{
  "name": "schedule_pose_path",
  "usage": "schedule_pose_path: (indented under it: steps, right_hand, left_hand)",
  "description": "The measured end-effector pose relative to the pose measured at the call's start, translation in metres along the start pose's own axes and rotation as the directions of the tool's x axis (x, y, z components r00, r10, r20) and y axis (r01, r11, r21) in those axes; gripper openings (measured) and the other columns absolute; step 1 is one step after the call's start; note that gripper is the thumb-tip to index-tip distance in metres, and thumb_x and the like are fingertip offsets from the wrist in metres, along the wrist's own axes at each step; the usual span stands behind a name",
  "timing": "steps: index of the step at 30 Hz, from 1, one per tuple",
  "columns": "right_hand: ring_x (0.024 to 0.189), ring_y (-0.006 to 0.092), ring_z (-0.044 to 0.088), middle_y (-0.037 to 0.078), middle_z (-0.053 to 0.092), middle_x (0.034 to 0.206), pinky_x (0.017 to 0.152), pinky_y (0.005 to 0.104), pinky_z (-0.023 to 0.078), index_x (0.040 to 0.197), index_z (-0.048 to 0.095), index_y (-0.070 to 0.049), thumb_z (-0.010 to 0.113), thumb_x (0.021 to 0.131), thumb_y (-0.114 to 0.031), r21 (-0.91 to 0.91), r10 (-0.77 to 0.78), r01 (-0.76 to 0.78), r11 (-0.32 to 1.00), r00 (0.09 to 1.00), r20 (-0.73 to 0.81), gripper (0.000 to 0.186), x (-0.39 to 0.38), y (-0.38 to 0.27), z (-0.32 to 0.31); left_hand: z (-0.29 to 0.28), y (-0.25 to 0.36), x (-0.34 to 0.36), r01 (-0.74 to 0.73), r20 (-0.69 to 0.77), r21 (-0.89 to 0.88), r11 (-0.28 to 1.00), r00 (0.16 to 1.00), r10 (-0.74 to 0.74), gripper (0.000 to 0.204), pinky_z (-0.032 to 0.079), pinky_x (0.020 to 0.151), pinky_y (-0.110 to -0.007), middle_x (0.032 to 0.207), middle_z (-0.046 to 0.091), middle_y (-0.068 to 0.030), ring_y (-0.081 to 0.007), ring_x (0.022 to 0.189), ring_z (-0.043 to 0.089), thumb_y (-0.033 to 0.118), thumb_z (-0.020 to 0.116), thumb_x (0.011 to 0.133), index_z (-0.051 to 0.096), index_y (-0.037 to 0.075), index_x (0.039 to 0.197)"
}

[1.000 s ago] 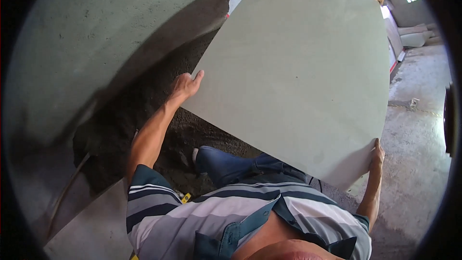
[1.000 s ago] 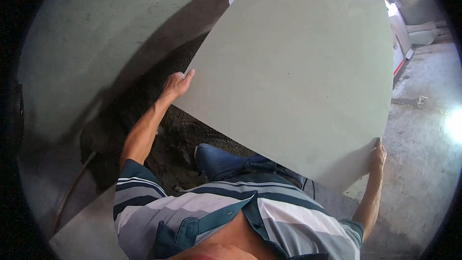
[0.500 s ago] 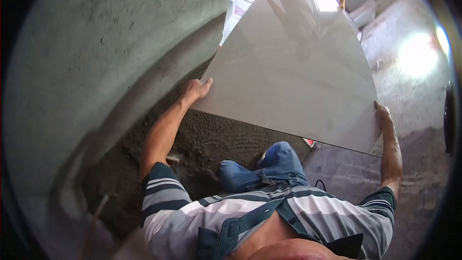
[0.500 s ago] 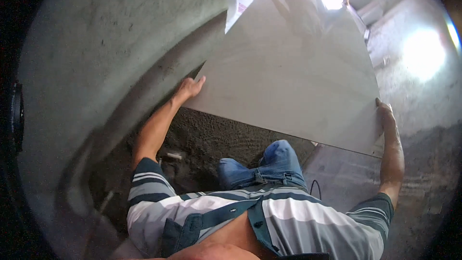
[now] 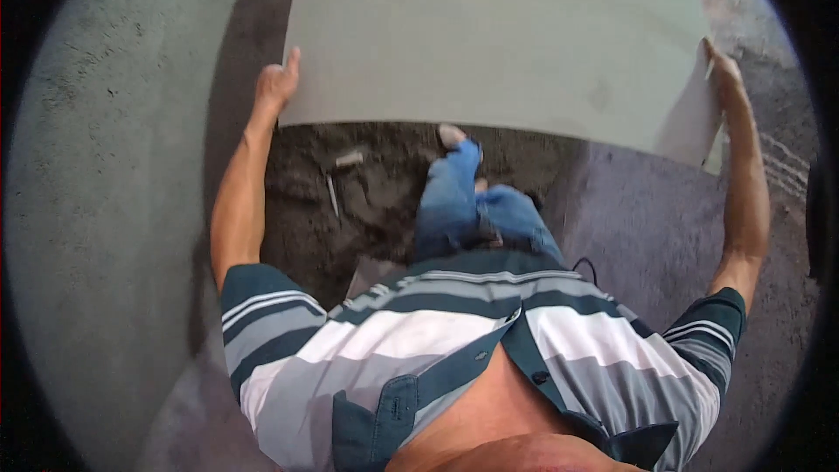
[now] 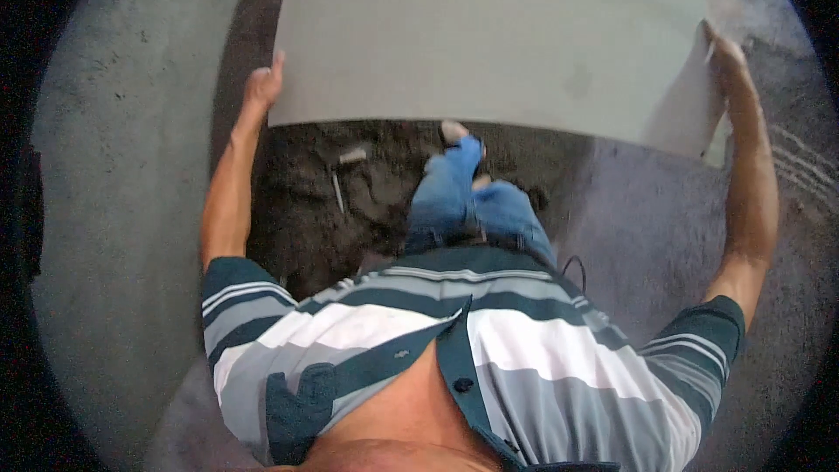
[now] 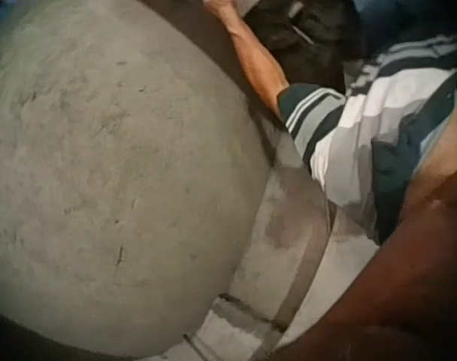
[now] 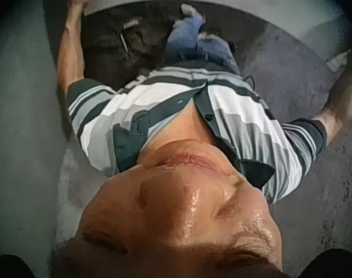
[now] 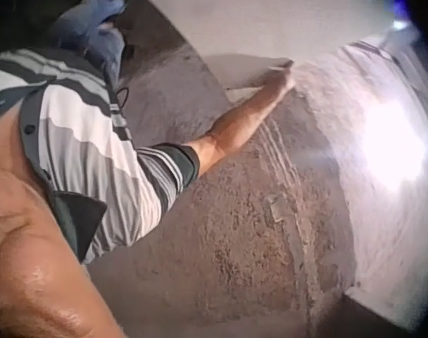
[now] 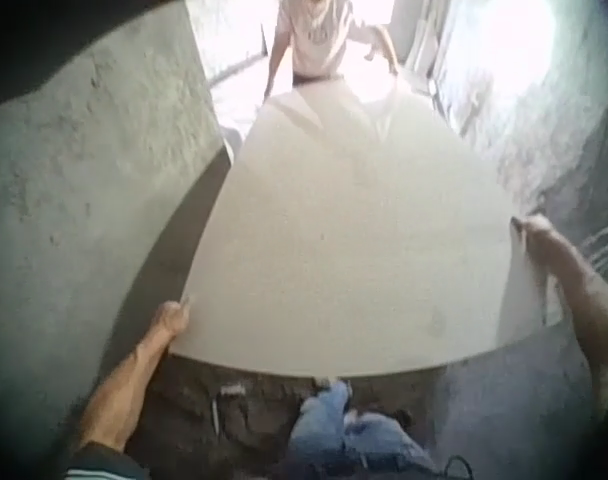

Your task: Positioning and laying a large ceramic tile onto a prepared mortar bed on a concrete floor.

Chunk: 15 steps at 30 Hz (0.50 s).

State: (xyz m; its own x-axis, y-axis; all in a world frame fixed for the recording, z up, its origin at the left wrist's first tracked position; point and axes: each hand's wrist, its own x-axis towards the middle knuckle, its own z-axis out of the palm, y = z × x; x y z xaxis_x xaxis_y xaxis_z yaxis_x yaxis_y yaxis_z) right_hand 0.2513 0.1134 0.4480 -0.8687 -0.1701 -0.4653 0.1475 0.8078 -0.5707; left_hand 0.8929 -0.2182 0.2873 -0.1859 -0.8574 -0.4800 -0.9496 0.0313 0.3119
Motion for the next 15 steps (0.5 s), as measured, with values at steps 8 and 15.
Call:
schedule_pose_path:
  steps: [8,15]
  right_hand:
    - [0.087,0.0252,0.052,0.014,0.055,0.101,0.077,0.0360,0.039,0.108,0.053,0.000,0.053,0.072,-0.053,-0.101,-0.179,0.173,0.980,0.983,-0.050,0.064,-0.042,0.018,-0.031]
    - [0.087,0.0232,0.052,0.013,0.056,0.099,0.077,0.0340,0.039,0.105,0.054,0.001,0.053,0.074,-0.050,-0.168,-0.279,0.272,0.948,0.960,-0.023,0.060,-0.009,0.096,-0.090]
  left_hand:
    - [0.049,-0.013,-0.041,-0.090,-0.048,-0.029,0.996,0.995,0.089,0.082,0.038,0.080,-0.042,0.087,0.053,-0.0316,-0.0409,0.092,0.050,0.065,0.024,0.076,0.058,-0.010,0.081]
    - [0.106,-0.013,-0.120,0.017,0.057,-0.045,0.999,0.998,-0.014,0.083,0.038,0.084,-0.038,0.096,0.050,-0.0330,-0.0386,0.098,0.049,0.064,0.028,0.076,0.055,-0.013,0.091]
